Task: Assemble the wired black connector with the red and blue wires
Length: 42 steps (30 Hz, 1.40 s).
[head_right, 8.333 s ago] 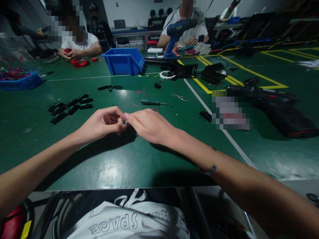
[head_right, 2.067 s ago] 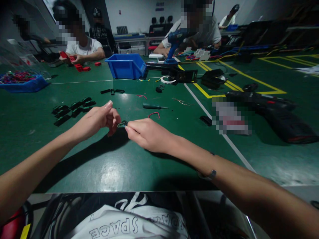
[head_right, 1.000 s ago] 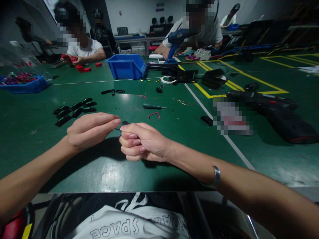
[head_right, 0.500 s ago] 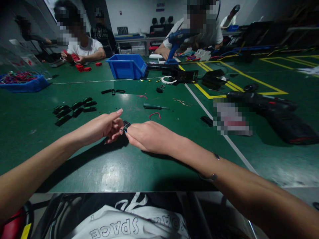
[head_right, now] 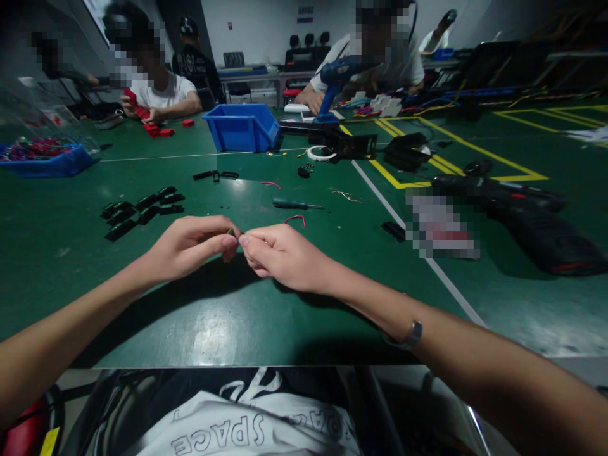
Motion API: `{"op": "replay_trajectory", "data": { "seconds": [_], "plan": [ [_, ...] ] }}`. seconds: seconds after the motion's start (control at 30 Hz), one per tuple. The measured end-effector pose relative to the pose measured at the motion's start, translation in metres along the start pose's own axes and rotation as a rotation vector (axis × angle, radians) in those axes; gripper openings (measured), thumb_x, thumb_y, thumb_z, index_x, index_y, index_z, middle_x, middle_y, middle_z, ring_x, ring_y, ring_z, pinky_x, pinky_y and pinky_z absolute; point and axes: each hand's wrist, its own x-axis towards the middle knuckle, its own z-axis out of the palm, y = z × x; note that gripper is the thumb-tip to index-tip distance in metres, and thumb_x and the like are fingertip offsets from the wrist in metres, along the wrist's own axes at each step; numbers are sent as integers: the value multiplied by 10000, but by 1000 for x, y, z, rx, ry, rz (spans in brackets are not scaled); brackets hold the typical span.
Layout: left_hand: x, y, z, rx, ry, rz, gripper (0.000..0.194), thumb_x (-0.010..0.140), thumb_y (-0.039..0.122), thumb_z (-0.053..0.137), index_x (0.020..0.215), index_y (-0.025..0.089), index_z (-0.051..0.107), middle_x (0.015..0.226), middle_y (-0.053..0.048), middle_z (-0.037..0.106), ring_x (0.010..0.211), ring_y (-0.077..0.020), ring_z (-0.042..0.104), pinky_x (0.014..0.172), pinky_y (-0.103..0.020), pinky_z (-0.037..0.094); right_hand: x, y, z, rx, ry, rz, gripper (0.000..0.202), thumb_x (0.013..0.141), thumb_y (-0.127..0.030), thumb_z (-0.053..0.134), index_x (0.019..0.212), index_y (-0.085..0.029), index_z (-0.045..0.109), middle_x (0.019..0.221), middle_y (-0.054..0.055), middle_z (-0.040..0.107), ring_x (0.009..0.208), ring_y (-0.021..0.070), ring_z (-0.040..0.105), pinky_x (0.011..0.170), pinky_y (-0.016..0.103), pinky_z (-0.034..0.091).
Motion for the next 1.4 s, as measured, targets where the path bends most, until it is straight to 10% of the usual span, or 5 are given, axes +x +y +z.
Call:
{"op": "replay_trajectory", "data": {
  "seconds": [0.17, 0.43, 0.73, 0.9, 1.4],
  "plan": [
    [-4, -17, -8, 482, 79, 507, 215, 972, 161, 595, 1178, 160, 655, 1011, -105, 734, 946, -158, 705, 857, -258, 571, 1, -7, 13, 594, -66, 210, 427, 992, -302, 510, 604, -198, 364, 518, -96, 289, 395, 39, 253, 424, 198, 218],
    [-7, -17, -15, 640, 162, 700, 341, 935, 112, 622, 1265, 193, 657, 1213, -103, 737, 1214, -223, 678, 985, -365, 617, -2, -20, 22, 945, -159, 414, 404, 982, -236, 464, 605, -196, 326, 518, -101, 261, 401, 36, 150, 385, 155, 199],
    [-1, -1, -1, 17, 210, 5, 323, 945, 431, 639, 1074, 140, 690, 899, -64, 724, 748, -134, 687, 722, -249, 567, 1, -4, -2, -238, 47, -58, 410, 1045, -359, 438, 670, -195, 411, 594, -56, 361, 519, 77, 329, 523, 247, 265],
    [5, 2, 0, -329, -36, -453, 542, 986, 591, 473, 725, 133, 595, 578, -2, 560, 496, -91, 531, 486, -199, 429, 0, 0, -8, -794, -105, -309, 308, 1031, -218, 414, 725, -193, 428, 673, -25, 421, 621, 112, 364, 634, 280, 297],
    [6, 9, -9, -523, -116, -410, 286, 822, 348, 790, 909, 138, 617, 702, 14, 623, 579, -83, 588, 561, -192, 490, -3, -7, 3, -108, 1, -4, 427, 1046, -380, 445, 665, -188, 436, 579, -52, 401, 513, 70, 342, 498, 226, 292]
  ]
}}
